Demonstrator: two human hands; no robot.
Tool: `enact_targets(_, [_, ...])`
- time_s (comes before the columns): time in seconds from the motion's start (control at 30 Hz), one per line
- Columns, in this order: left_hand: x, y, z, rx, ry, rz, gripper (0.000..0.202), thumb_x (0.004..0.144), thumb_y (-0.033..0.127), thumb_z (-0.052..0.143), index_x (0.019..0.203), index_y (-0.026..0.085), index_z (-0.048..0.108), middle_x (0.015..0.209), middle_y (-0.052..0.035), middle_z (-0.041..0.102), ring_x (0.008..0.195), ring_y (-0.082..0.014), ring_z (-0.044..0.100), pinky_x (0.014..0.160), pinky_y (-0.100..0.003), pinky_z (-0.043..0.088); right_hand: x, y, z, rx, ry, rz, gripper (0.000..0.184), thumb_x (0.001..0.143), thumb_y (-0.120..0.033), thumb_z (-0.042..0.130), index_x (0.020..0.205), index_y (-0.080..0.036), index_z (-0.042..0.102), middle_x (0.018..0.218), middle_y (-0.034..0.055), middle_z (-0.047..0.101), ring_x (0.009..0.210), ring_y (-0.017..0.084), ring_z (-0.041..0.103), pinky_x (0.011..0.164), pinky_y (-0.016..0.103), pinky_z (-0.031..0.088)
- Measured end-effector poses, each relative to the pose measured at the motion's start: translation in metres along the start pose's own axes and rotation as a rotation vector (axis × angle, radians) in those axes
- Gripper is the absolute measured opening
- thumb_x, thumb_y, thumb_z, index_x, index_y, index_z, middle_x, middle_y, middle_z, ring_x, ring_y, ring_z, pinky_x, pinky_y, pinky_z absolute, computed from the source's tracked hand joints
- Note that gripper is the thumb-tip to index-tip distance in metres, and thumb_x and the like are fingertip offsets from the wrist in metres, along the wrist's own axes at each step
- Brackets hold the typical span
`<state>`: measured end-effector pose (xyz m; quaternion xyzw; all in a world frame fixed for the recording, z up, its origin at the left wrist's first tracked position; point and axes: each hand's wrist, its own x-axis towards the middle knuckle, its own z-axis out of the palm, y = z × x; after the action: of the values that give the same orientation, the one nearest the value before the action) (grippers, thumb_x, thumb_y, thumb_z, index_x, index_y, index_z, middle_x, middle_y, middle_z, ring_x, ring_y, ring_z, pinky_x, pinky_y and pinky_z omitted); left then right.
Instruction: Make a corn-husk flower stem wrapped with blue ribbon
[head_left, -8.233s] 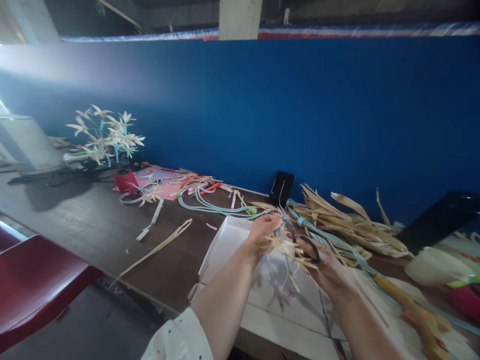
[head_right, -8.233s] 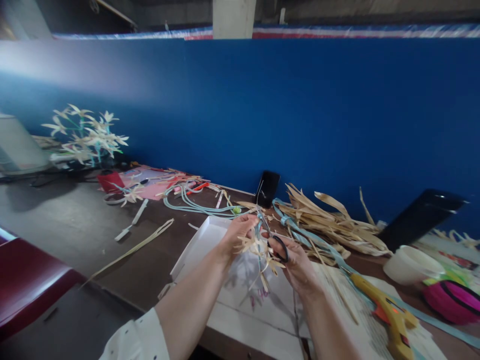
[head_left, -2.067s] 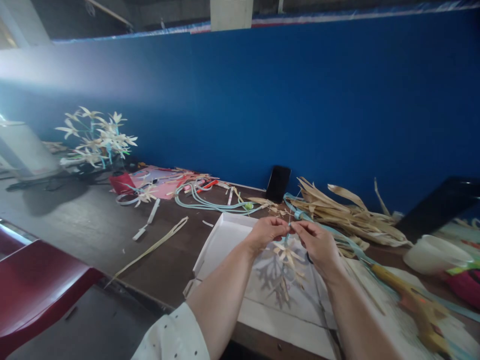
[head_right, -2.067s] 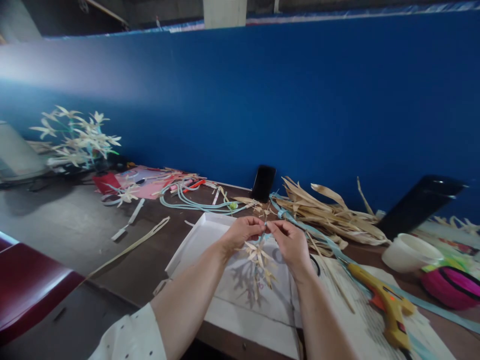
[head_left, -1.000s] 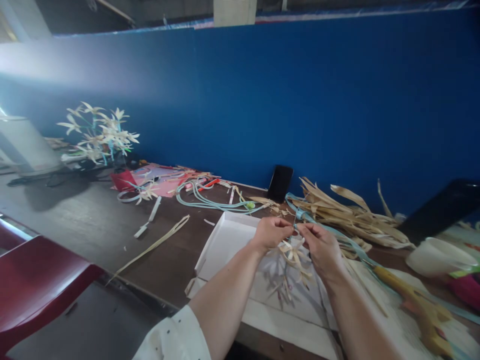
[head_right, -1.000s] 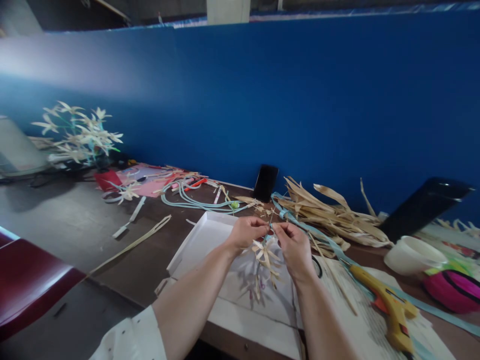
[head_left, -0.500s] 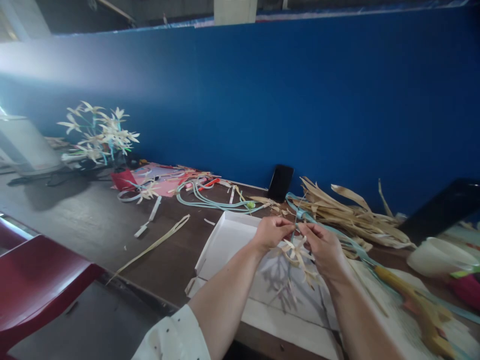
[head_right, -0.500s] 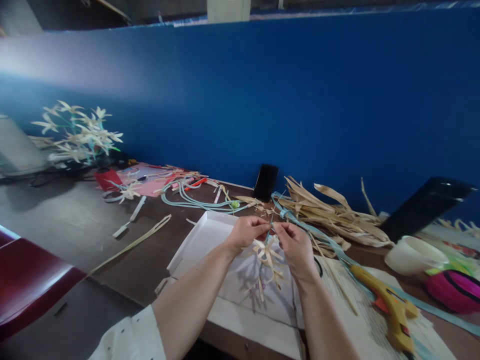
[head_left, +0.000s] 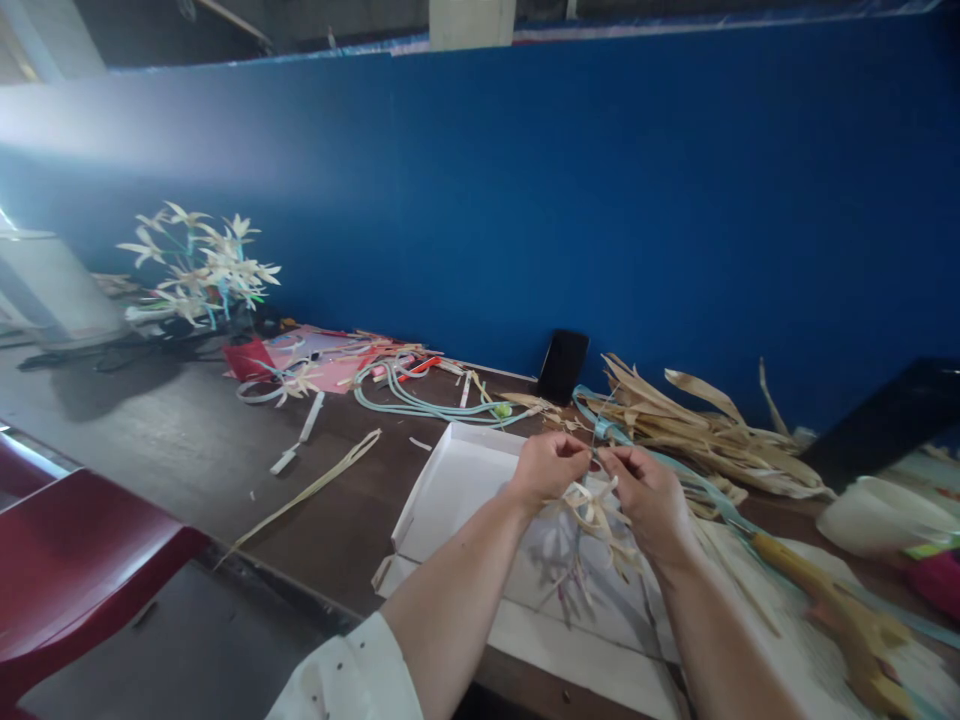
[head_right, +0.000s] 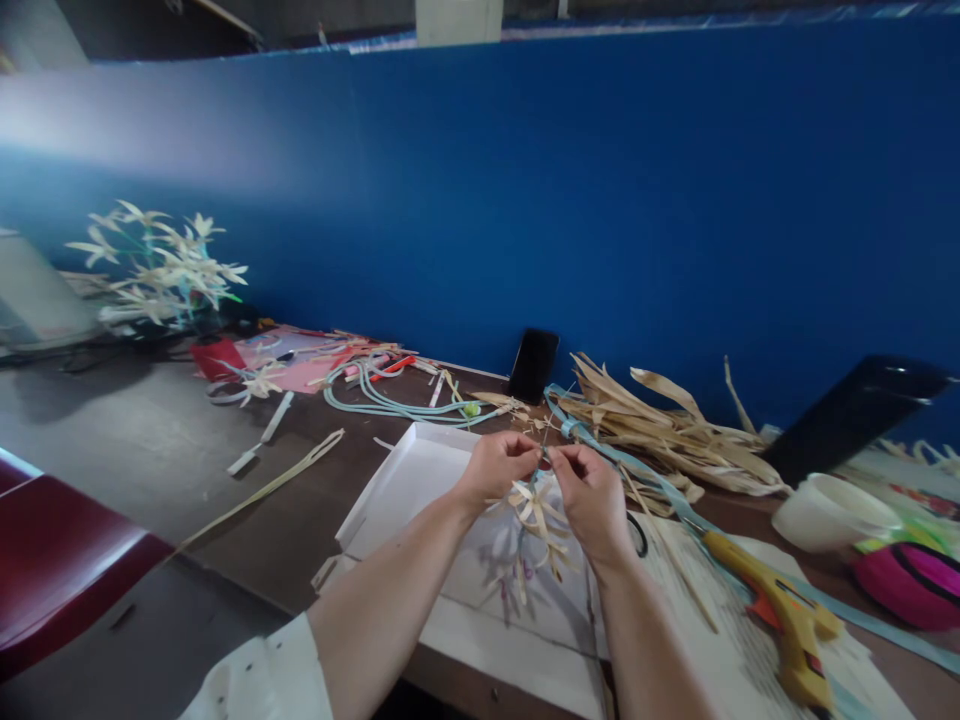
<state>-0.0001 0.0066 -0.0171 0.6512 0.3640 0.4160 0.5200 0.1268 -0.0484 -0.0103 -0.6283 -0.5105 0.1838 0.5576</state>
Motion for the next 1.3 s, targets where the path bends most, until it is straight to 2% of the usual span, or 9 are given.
enact_targets(0.27, [0.0014,-0.0052,0.0046,0.065,0.046,0.028,0.02,0.071,0.031,0.056,0.077,0.014,0.066,0.069,-0.0007,0.065,0.061,-0.0083,0.052,0.055,-0.017,0.039,-0.0008,-0.0069,-0.0011,-0.034,-0.004,0.019,0.031,0.071,-0.047,0.063,0.075,-0.016,0.065,0.061,0.0021,0.062,0.055,0.014,0.053,0.051,0.024,0.039])
enact_targets(0.5, [0.0028,-0.0027,0.0021,-0.051,0.005,-0.076,0.025,0.071,0.035,0.058,0.078,0.013,0.067,0.059,0.0003,0.059,0.052,-0.0072,0.047,0.049,-0.018,0.037,-0.0009,-0.0002,0.0063,0.313,-0.01,0.247,0.037,0.062,-0.051,0.071,0.072,-0.017,0.061,0.05,-0.0026,0.053,0.041,0.01,0.044,0.04,0.022,0.03])
enact_targets(0.67, [0.0044,-0.0036,0.0021,-0.092,-0.001,-0.093,0.024,0.071,0.035,0.059,0.076,0.012,0.067,0.061,-0.0011,0.061,0.054,-0.0075,0.048,0.052,-0.018,0.039,-0.0001,-0.0008,0.0055,0.307,-0.007,0.261,0.037,0.063,-0.052,0.071,0.072,-0.016,0.062,0.047,-0.0046,0.047,0.04,0.008,0.038,0.038,0.022,0.027])
enact_targets(0.8, [0.0054,-0.0063,0.0035,-0.141,-0.011,-0.108,0.025,0.071,0.035,0.059,0.076,0.012,0.067,0.066,-0.0027,0.065,0.054,-0.0076,0.049,0.053,-0.019,0.04,0.0001,-0.001,0.0026,0.374,0.061,0.272,0.041,0.068,-0.054,0.066,0.083,-0.016,0.066,0.063,-0.0008,0.056,0.046,0.007,0.039,0.041,0.021,0.031])
enact_targets(0.87, [0.0051,-0.0063,0.0033,-0.129,-0.01,-0.098,0.026,0.071,0.036,0.059,0.076,0.013,0.067,0.065,-0.0025,0.064,0.053,-0.0077,0.048,0.053,-0.019,0.04,-0.0002,-0.0008,0.0023,0.354,0.019,0.283,0.043,0.07,-0.055,0.064,0.088,-0.015,0.067,0.068,0.0015,0.059,0.047,0.008,0.04,0.042,0.021,0.032])
enact_targets(1.0, [0.0026,-0.0024,0.0006,-0.05,-0.002,-0.064,0.026,0.071,0.038,0.059,0.075,0.013,0.067,0.058,-0.0003,0.06,0.053,-0.008,0.048,0.051,-0.019,0.038,0.0005,-0.0019,0.0038,0.279,-0.114,0.254,0.043,0.067,-0.052,0.068,0.087,-0.015,0.067,0.059,-0.0005,0.056,0.046,0.009,0.04,0.041,0.022,0.029])
enact_targets(1.17, [-0.001,0.0016,-0.0002,0.048,-0.026,-0.049,0.026,0.072,0.038,0.058,0.074,0.014,0.067,0.057,0.0007,0.058,0.053,-0.0083,0.048,0.051,-0.019,0.037,0.0046,0.0003,0.004,0.147,-0.048,0.215,0.04,0.064,-0.052,0.07,0.08,-0.015,0.069,0.056,-0.0017,0.057,0.046,0.009,0.043,0.043,0.023,0.03])
enact_targets(1.3, [-0.001,0.0,0.0027,-0.042,-0.061,-0.075,0.026,0.072,0.038,0.059,0.073,0.013,0.067,0.055,0.001,0.057,0.052,-0.0082,0.048,0.051,-0.019,0.038,0.0049,-0.0027,0.0023,0.093,-0.002,0.195,0.04,0.061,-0.052,0.07,0.074,-0.014,0.068,0.056,0.0004,0.06,0.048,0.011,0.046,0.046,0.024,0.034])
